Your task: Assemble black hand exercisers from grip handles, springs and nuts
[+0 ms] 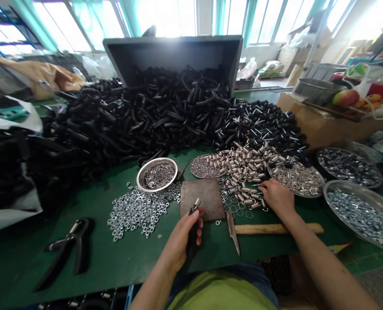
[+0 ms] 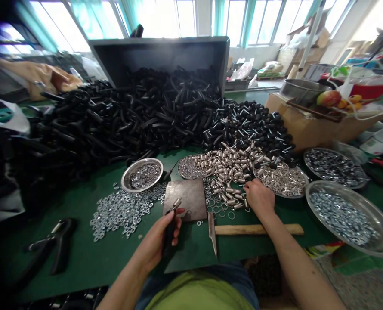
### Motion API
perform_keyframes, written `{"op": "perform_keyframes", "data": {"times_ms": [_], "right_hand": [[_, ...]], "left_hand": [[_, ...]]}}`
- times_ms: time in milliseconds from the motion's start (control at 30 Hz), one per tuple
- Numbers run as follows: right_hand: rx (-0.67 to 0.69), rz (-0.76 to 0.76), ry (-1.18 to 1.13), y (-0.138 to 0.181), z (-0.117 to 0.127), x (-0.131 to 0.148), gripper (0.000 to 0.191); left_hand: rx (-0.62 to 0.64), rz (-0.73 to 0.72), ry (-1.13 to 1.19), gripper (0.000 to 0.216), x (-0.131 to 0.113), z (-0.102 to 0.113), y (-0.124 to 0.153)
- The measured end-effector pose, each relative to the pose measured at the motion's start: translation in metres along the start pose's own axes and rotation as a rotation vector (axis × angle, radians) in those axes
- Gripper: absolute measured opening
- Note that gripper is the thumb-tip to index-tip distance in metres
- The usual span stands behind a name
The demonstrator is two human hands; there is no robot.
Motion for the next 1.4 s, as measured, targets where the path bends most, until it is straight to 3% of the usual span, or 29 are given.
{"op": "perform_keyframes", "data": {"times_ms": [200, 367, 500, 633, 800, 900, 1000, 1100, 1233, 1400], "right_hand": [[0.079, -0.144, -0.265, -0.005, -0.007, 0.004, 0.024], [0.096, -0.65, -0.998, -0.002, -0.023, 0.003, 0.031], [0.128, -0.671, -1.096, -0.009, -0.018, 0.019, 0.032], [0.227, -0.491, -1.061, -0.005, -0.003, 0.058, 0.027], [0.232, 0.23, -0.852, 0.033, 0.038, 0.154, 0.008], [0.133, 0.536, -0.801, 0.063, 0.053, 0.194, 0.013], [0.043, 0.64, -0.757, 0.076, 0.056, 0.207, 0.022], [0.035, 0.707, -0.731, 0.083, 0.053, 0.209, 0.027], [0.019, 0.672, -0.773, 0.089, 0.054, 0.204, 0.028], [0.273, 0.639, -0.674, 0.065, 0.034, 0.203, 0.014]], "left_hand": [[-0.003, 0.038, -0.014, 0.044, 0.007, -0.007, -0.002], [0.045, 0.092, 0.024, 0.043, 0.006, -0.021, 0.001], [0.055, 0.125, 0.065, 0.043, 0.006, -0.026, 0.002], [0.06, 0.183, 0.122, 0.049, 0.008, -0.028, 0.002], [0.075, 0.246, 0.159, 0.059, 0.008, -0.035, 0.004], [0.107, 0.21, 0.167, 0.056, 0.004, -0.04, 0.005], [0.101, 0.173, 0.133, 0.052, 0.004, -0.039, 0.007], [0.062, 0.088, 0.043, 0.047, 0.001, -0.034, 0.007], [0.021, -0.014, -0.118, 0.042, -0.003, -0.029, 0.008], [0.029, 0.124, -0.138, 0.047, 0.009, -0.025, 0.005]]}}
Point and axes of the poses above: each hand's wrist, its own y-axis away from the middle knuckle, its own z-axis out of the back of the hand, x = y × z, the point moved 9 cm from there along -y, towards the middle knuckle, and after that the axes turned 14 degrees about -x, right-handed, at the moved point
